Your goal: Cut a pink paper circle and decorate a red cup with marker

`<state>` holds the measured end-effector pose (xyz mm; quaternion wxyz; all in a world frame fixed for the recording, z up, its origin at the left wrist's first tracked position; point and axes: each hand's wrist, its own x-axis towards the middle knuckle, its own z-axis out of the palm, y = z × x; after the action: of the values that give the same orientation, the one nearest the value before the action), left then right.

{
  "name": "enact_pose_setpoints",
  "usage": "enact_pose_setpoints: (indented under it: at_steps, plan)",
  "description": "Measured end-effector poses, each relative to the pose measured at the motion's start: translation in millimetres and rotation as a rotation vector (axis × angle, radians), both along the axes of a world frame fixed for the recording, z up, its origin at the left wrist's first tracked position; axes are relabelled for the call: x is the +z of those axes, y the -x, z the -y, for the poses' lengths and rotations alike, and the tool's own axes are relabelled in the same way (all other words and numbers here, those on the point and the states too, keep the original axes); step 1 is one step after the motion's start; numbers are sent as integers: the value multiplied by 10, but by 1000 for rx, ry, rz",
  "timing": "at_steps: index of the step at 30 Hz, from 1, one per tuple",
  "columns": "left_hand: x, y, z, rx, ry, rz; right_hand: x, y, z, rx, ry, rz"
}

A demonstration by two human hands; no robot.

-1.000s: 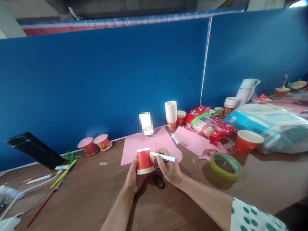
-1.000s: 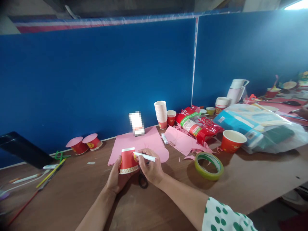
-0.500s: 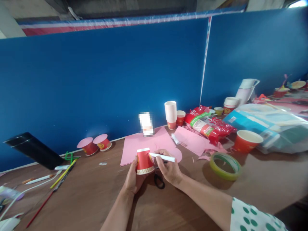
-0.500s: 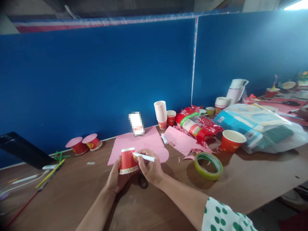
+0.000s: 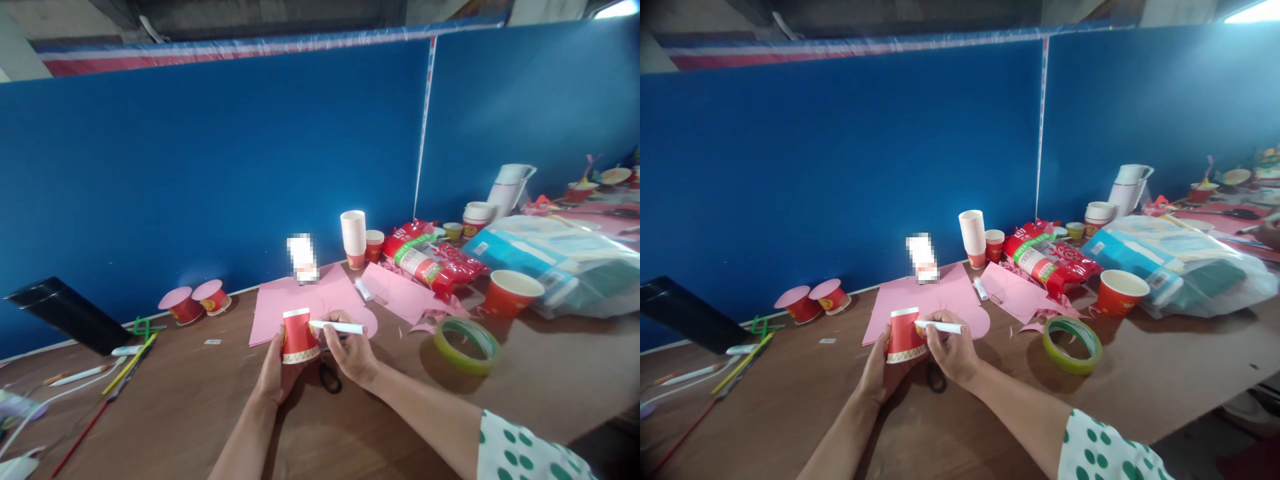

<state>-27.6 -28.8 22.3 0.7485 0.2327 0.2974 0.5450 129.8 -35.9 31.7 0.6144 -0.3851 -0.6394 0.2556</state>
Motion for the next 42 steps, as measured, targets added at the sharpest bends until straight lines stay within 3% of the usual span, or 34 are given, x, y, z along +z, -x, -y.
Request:
enact_pose_setpoints:
  at_steps: [15, 25, 35, 42]
  plan:
    - [-23, 0, -3, -33, -31, 9, -31, 5, -47, -74, -68, 9]
    - [16, -22, 9, -6, -15, -2, -28, -6, -40, -29, -51, -2]
    - [-24, 9, -10, -60, -40, 9, -11, -9, -21, -34, -33, 15]
    - [-5, -4, -2, -5, -10, -5, -6, -4, -15, -17, -20, 6]
